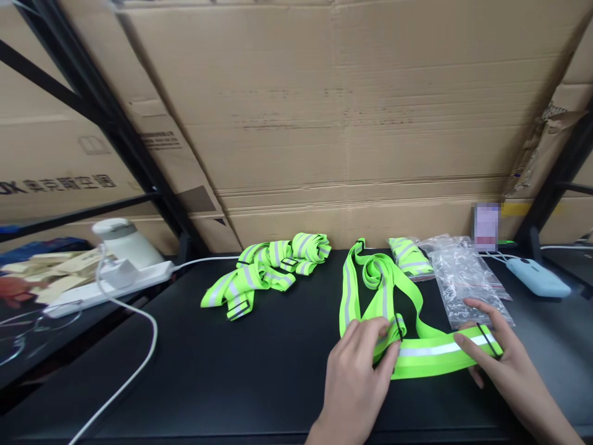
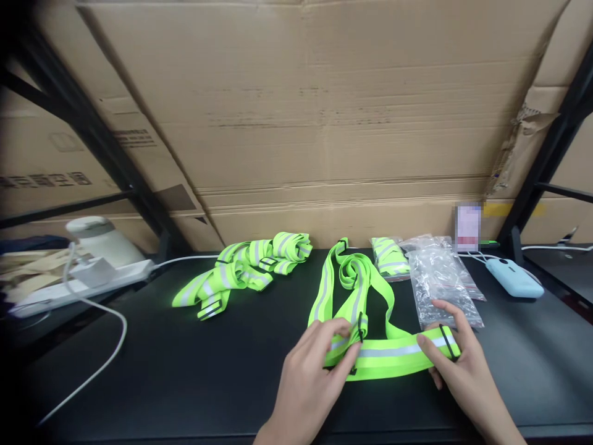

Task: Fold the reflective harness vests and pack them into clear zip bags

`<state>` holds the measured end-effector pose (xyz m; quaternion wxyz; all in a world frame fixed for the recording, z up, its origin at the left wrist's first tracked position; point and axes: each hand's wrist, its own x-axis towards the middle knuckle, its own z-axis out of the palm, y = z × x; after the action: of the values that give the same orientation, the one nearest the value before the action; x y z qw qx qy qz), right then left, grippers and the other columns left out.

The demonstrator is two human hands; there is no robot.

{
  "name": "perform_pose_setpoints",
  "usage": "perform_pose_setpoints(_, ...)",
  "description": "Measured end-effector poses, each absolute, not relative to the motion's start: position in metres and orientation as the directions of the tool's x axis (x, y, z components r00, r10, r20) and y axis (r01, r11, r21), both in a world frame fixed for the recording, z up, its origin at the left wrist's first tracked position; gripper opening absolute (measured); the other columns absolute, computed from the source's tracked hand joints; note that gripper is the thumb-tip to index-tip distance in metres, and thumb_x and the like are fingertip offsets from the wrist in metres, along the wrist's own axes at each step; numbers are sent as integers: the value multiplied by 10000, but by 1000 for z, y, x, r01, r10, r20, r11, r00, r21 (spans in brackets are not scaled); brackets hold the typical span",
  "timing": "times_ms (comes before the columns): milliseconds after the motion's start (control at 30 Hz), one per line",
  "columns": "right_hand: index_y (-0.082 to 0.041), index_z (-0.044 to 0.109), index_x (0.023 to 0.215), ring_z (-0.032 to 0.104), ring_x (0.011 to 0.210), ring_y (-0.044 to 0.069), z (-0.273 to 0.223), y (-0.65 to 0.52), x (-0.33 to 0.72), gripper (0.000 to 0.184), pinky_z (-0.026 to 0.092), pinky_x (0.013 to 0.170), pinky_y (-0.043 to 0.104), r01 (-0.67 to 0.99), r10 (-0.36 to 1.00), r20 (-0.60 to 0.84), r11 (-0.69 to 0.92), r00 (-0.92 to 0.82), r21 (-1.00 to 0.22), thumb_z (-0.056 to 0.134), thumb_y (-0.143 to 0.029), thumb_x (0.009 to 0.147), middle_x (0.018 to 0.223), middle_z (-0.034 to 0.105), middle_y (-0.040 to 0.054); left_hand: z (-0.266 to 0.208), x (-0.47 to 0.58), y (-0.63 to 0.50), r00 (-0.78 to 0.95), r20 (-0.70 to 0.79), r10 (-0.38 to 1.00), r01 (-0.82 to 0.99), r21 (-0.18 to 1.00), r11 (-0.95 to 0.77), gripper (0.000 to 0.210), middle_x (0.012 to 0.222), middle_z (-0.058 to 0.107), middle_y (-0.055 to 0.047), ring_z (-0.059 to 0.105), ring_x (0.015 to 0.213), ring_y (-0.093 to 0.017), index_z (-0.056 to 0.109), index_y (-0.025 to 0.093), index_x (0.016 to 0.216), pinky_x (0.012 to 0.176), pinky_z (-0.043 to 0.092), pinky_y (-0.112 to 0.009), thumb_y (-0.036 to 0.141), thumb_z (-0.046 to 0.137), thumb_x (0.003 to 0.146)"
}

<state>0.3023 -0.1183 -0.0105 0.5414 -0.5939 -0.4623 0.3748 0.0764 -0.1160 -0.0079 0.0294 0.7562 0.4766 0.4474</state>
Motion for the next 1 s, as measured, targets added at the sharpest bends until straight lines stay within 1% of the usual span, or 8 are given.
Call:
perform_pose_setpoints(200, -262, 506, 1286, 502, 387, 104, -7, -118, 301, 770, 456, 357, 262, 64, 950, 20, 0, 311, -998, 826, -595, 669, 823, 608, -28, -15, 79, -120, 355, 626, 694, 652, 366, -664, 164, 791, 679, -12, 609, 729, -187, 603, 206, 864, 679, 457, -311, 106, 527, 970)
perform_pose_setpoints(300, -260, 514, 1286, 489, 393, 92, -9, -116, 303, 792, 433, 337, 249, -16, 942, -26, -22, 336, -1000, 862, -556, 640, 844, 604, -27, -17, 73, -122, 426, 611, 667, 616, 344, -708, 128, 848, 687, -25, 616, 750, -198, 614, 202, 998, 679, 465, -318, 109, 529, 976)
perform_pose_setpoints(433, -266, 510, 1296, 480, 418, 83, -9, -111, 301, 815, 439, 358, 249, -142, 937, -58, -9, 344, -990, 904, -485, 617, 885, 621, -18, -22, 70, -123, 469, 562, 682, 634, 323, -703, 295, 988, 702, -66, 652, 860, -241, 572, 193, 1246, 759, 524, -364, 127, 574, 958)
perform_pose_setpoints(633, -265, 498, 1278, 539, 536, 130, 14, -110, 266, 749, 450, 416, 232, -183, 941, 61, 128, 332, -975, 884, -466, 669, 882, 676, 12, -20, 72, -123, 522, 453, 723, 645, 345, -682, 380, 1038, 679, -67, 660, 916, -240, 576, 229, 1272, 792, 556, -365, 68, 568, 928)
perform_pose_setpoints(700, -270, 475, 1268, 524, 533, 122, 22, -109, 248, 703, 436, 419, 216, -169, 964, 102, 147, 246, -975, 853, -477, 713, 867, 669, 7, -18, 70, -124, 526, 442, 727, 616, 391, -683, 387, 1049, 684, -58, 665, 943, -240, 577, 253, 1258, 830, 556, -369, 63, 561, 921)
perform_pose_setpoints(800, -278, 428, 1274, 538, 566, 119, 23, -105, 223, 606, 435, 462, 200, -122, 983, 173, 180, 64, -976, 771, -459, 808, 852, 648, -10, -14, 65, -126, 425, 407, 808, 521, 620, -587, 271, 1015, 684, -43, 674, 924, -212, 565, 247, 1130, 830, 556, -332, 78, 522, 922)
perform_pose_setpoints(900, -274, 423, 1278, 576, 675, 131, 15, -101, 203, 512, 464, 565, 206, -4, 966, 252, 253, -61, -968, 706, -358, 859, 853, 611, -23, -14, 57, -126, 166, 396, 903, 314, 847, -429, 110, 911, 652, -27, 665, 801, -171, 483, 233, 955, 697, 553, -263, 126, 460, 938)
perform_pose_setpoints(1000, -284, 421, 1320, 524, 620, 109, 3, -101, 191, 504, 428, 558, 213, 162, 952, 263, 287, -156, -944, 645, -252, 869, 881, 594, -27, -12, 46, -123, -110, 446, 888, 180, 888, -424, 117, 920, 639, -35, 669, 872, -181, 449, 230, 857, 736, 555, -272, 155, 436, 946)
